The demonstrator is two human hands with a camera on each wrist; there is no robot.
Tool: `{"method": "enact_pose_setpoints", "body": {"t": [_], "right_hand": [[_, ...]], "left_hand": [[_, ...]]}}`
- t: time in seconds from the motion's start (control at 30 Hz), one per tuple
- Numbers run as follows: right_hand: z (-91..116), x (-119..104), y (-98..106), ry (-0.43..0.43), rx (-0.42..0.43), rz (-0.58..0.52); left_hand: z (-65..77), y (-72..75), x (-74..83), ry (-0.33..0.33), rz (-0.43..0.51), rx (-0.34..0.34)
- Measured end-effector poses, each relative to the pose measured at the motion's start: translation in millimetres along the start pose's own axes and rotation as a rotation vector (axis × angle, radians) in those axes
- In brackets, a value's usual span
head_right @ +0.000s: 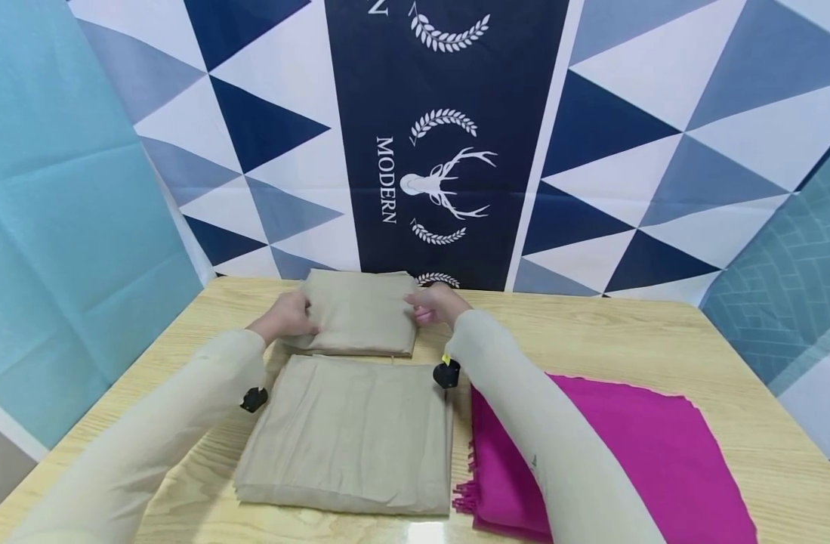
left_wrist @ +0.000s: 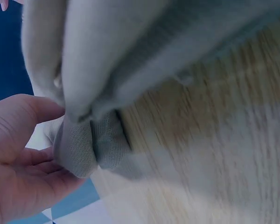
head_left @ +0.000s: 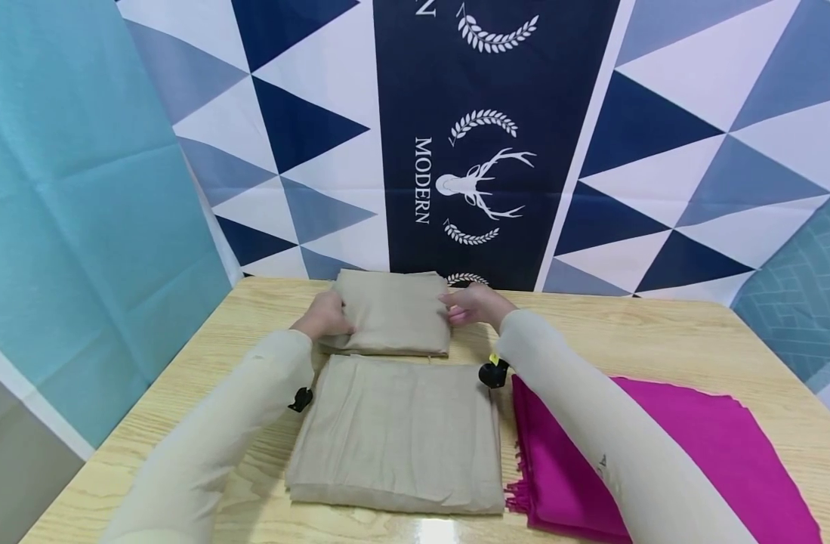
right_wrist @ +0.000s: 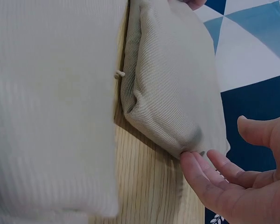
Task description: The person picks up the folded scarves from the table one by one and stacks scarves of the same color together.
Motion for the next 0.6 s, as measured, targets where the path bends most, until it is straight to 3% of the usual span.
{"method": "enact_pose_setpoints", "body": {"t": [0.07,0.1,0.3,0.37,0.43,0.47,0.6], "right_hand": [[7,-1,1,0.002,-0.02,0.001],[24,-6,-3,-0.001,-0.015,0.012],[162,-46,-39,-0.018,0.045,0.042],[182,-50,-43,-0.013,0.048,0.041],[183,-48,-39,-0.018,0.05,0.032],[169,-43,-32,-0.012,0.023,0.02],[82,-7,2,-0.01,-0.021,-0.009]], "left_hand": [[-1.0,-0.5,2.5,0.0,-0.003,-0.008],[-1.6,-0.9,3.6,0.002,-0.004,-0.013],[-4.8,-2.9,12.4,0.011,-0.043,-0.049],[-5.2,-3.3,14.9,0.017,-0.05,-0.059],[-6.0,-3.8,17.5,0.028,-0.051,-0.068],[-6.7,-3.8,19.1,0.03,-0.051,-0.069],[-10.2,-6.8,24.3,0.04,-0.053,-0.076]]}}
Point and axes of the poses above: each hand's wrist, its own z-axis away from the middle knuckle, its own y-axis out of the back of the hand, x = y × z, the point moved 7 cm from there along -z, towards the middle knuckle, and after that the axes turned 2 degrees about z, right-handed, at the moved point
